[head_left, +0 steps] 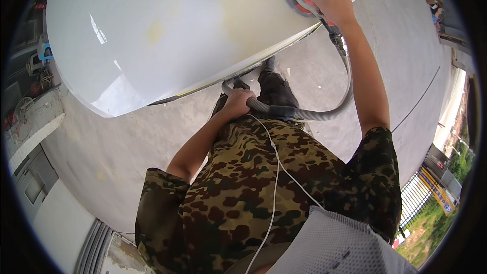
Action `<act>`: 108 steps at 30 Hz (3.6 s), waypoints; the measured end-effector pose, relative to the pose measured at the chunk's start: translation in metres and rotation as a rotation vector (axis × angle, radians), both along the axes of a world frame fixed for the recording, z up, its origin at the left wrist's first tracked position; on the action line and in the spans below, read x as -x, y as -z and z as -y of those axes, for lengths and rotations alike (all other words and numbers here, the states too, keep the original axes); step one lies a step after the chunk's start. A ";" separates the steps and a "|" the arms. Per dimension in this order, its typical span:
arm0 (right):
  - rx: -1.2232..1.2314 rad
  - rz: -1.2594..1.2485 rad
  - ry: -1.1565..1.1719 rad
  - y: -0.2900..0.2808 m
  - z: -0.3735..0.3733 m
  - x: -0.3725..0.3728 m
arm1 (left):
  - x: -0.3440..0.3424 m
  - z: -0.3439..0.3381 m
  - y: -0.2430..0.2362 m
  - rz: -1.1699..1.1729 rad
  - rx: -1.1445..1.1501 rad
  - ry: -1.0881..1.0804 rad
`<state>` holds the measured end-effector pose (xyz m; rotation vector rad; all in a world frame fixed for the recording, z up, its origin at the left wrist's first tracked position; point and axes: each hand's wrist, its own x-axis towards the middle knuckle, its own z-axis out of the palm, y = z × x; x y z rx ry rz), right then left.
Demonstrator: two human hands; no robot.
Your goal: The person uses an orbital sander to smooth the surface of a white car hood. They move the sander in circular motions across the hood and occasionally wipe the surface with their hand to check the finish.
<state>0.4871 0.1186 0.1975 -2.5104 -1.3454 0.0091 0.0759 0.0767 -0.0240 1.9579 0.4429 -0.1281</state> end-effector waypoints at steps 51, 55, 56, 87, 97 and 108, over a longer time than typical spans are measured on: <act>-0.013 0.092 -0.613 -0.015 -0.069 0.206 | 0.004 0.003 -0.010 -0.017 -0.003 -0.043; 0.085 0.022 -0.465 -0.016 -0.065 0.164 | 0.004 0.002 -0.009 -0.044 0.003 -0.049; 0.102 0.004 -0.411 -0.017 -0.064 0.145 | 0.004 0.002 -0.008 -0.029 0.009 -0.058; 0.113 0.001 -0.392 -0.023 -0.093 0.135 | 0.006 0.003 -0.007 -0.009 -0.014 -0.057; 0.052 0.046 -0.308 -0.016 -0.090 0.107 | 0.000 0.001 -0.006 -0.001 -0.008 -0.003; 0.173 0.053 0.003 -0.037 -0.061 -0.002 | 0.017 0.000 0.004 -0.020 -0.002 -0.069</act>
